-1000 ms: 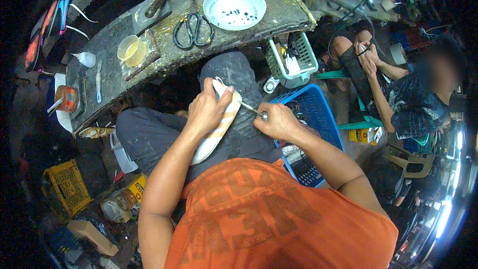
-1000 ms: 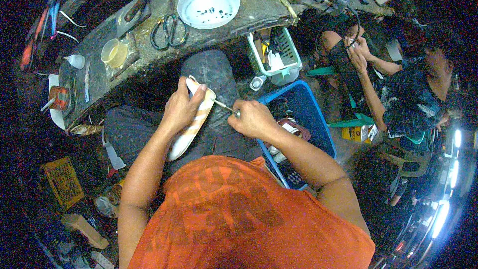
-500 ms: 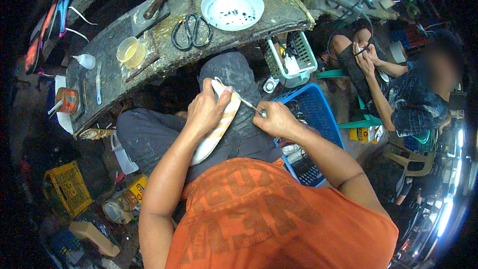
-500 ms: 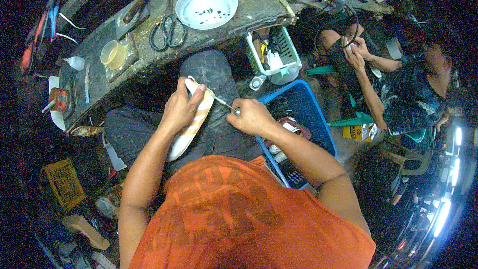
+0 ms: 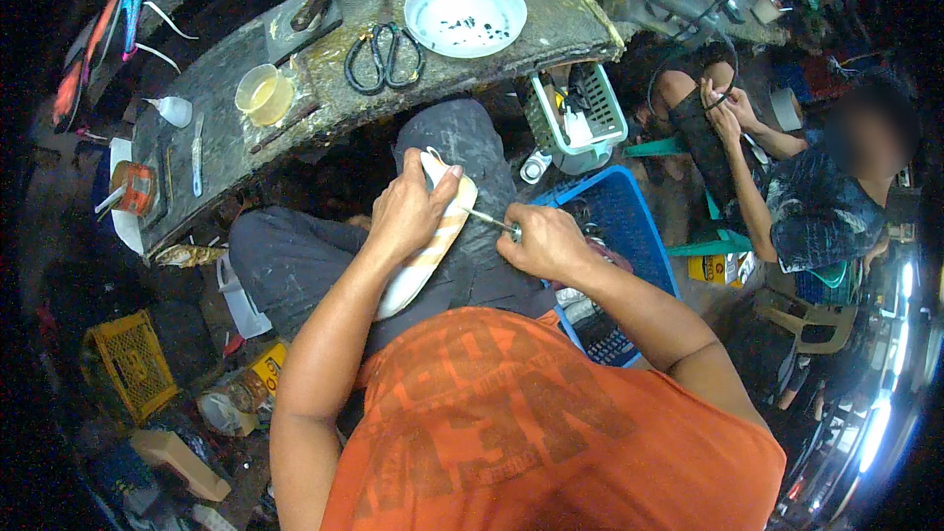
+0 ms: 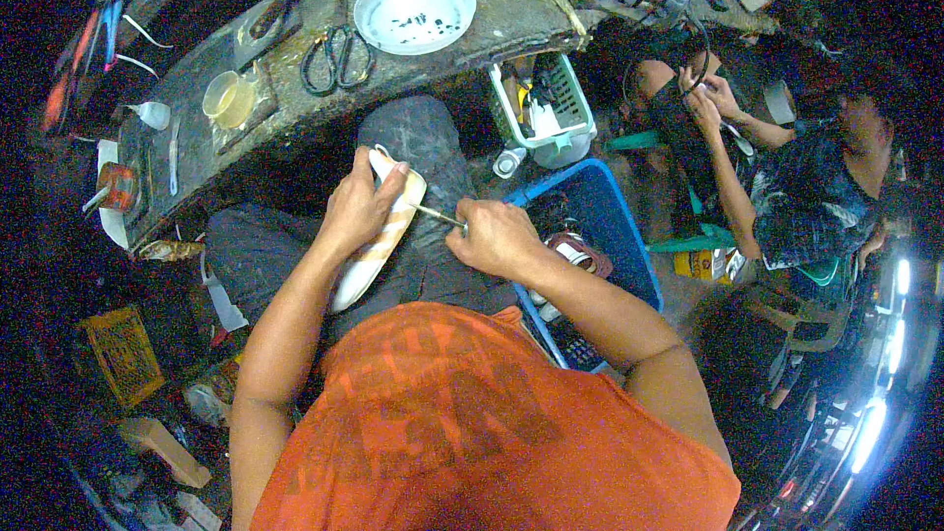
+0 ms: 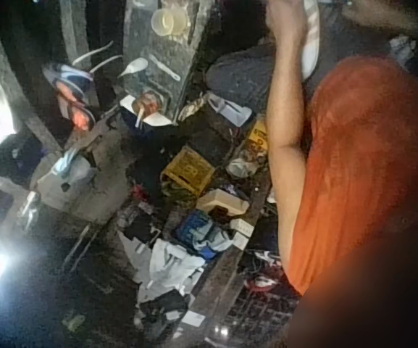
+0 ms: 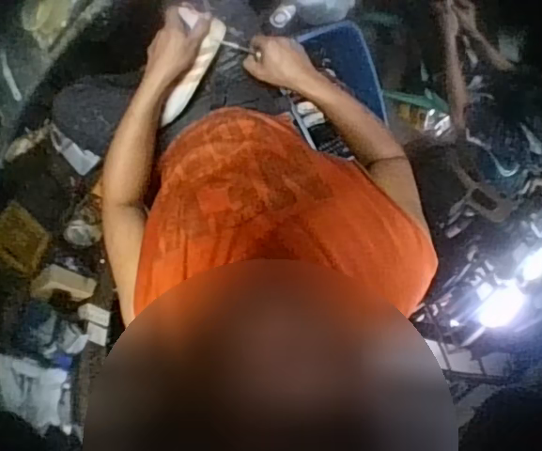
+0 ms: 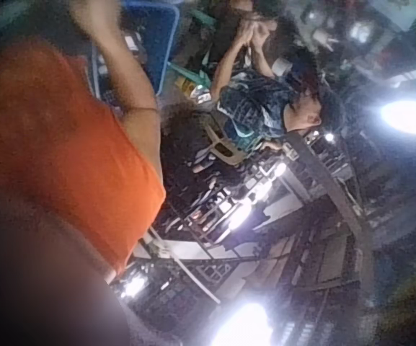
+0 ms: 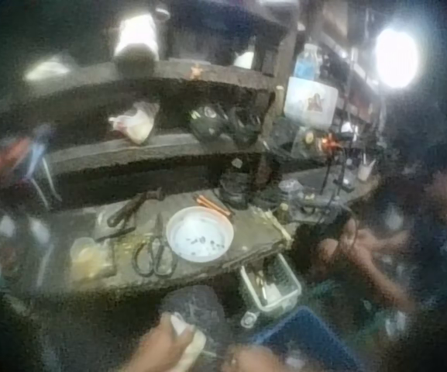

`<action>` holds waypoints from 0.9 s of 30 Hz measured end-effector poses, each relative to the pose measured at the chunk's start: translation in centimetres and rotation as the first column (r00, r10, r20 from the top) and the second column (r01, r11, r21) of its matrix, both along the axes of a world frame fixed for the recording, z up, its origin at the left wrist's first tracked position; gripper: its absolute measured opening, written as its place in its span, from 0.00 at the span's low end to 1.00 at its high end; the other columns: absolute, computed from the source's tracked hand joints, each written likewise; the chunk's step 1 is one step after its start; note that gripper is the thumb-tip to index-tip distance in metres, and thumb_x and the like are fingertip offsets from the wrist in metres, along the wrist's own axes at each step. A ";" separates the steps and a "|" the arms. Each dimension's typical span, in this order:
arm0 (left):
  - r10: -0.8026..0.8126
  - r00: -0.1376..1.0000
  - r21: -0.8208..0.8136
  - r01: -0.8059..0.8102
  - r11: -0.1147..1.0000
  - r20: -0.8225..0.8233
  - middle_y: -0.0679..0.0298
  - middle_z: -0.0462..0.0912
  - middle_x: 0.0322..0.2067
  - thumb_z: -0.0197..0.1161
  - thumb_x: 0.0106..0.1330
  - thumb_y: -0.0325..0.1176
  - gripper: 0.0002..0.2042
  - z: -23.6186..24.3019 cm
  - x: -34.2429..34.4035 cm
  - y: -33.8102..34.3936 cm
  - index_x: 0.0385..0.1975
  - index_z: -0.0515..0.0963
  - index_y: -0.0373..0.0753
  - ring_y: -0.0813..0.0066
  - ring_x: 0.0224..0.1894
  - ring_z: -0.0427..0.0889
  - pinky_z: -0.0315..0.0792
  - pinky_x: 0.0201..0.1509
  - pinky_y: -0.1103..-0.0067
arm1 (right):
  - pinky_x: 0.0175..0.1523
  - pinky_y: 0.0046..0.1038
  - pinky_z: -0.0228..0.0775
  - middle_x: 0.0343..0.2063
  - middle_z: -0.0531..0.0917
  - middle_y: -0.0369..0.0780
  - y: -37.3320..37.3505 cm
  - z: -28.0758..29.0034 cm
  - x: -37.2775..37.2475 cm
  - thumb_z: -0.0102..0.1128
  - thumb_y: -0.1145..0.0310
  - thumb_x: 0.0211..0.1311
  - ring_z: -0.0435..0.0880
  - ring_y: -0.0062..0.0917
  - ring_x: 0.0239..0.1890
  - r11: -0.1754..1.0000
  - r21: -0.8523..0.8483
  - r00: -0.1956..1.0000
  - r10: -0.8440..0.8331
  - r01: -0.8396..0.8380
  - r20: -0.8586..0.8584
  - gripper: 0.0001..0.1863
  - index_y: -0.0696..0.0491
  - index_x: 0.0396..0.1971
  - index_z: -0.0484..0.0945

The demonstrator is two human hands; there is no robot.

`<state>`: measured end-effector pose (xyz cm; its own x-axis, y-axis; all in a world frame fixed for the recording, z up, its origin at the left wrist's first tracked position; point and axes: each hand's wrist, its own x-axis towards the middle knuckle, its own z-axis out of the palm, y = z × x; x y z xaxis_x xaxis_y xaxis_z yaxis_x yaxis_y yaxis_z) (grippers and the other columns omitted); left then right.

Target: The person holds a white shoe sole on their lap and uses a small metal tool to scrape and clean the surface. They then apply a substance from a red bottle onto the sole and continue scraping. The person flips the sole over to work on the other side.

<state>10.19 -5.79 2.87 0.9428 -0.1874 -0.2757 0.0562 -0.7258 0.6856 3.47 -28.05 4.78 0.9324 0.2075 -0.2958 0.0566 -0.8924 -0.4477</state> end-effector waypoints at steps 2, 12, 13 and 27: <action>-0.006 1.000 -0.005 0.006 1.000 -0.006 0.30 0.85 0.43 0.55 0.76 0.62 0.33 0.0 0.1 0.0 0.55 0.67 0.30 0.32 0.50 0.86 0.77 0.54 0.50 | 0.47 0.53 0.82 0.33 0.88 0.57 0.0 0.0 -0.2 0.63 0.59 0.59 0.89 0.54 0.38 1.000 -0.018 1.000 0.015 -0.015 0.024 0.17 0.59 0.35 0.84; 0.001 1.000 -0.047 -0.002 0.999 -0.012 0.29 0.85 0.43 0.55 0.76 0.62 0.34 -0.3 0.2 0.3 0.55 0.68 0.29 0.32 0.51 0.86 0.77 0.56 0.50 | 0.47 0.52 0.81 0.33 0.88 0.56 0.4 0.5 -0.5 0.64 0.57 0.59 0.89 0.53 0.38 0.999 -0.029 0.999 0.034 -0.033 0.021 0.17 0.58 0.34 0.84; 0.003 1.000 -0.045 -0.004 0.999 -0.012 0.29 0.85 0.43 0.55 0.76 0.62 0.34 0.0 0.3 0.4 0.54 0.69 0.29 0.32 0.51 0.86 0.77 0.56 0.50 | 0.47 0.52 0.81 0.33 0.88 0.56 0.5 0.9 -0.5 0.65 0.57 0.59 0.89 0.53 0.38 0.998 -0.036 0.999 0.050 -0.049 0.021 0.17 0.58 0.33 0.84; 0.140 0.989 -0.236 -0.150 0.960 -0.057 0.25 0.83 0.47 0.51 0.79 0.60 0.33 -1.5 1.0 2.4 0.69 0.58 0.39 0.27 0.54 0.83 0.74 0.62 0.53 | 0.52 0.50 0.81 0.34 0.88 0.59 1.9 1.3 1.8 0.66 0.56 0.58 0.89 0.55 0.40 0.999 0.007 0.999 -0.033 0.034 -0.033 0.21 0.60 0.39 0.87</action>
<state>11.23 -3.39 1.33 0.9541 -0.1146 -0.2766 0.1787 -0.5234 0.8332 5.29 -26.18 6.05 0.9289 0.1785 -0.3246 0.0121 -0.8903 -0.4551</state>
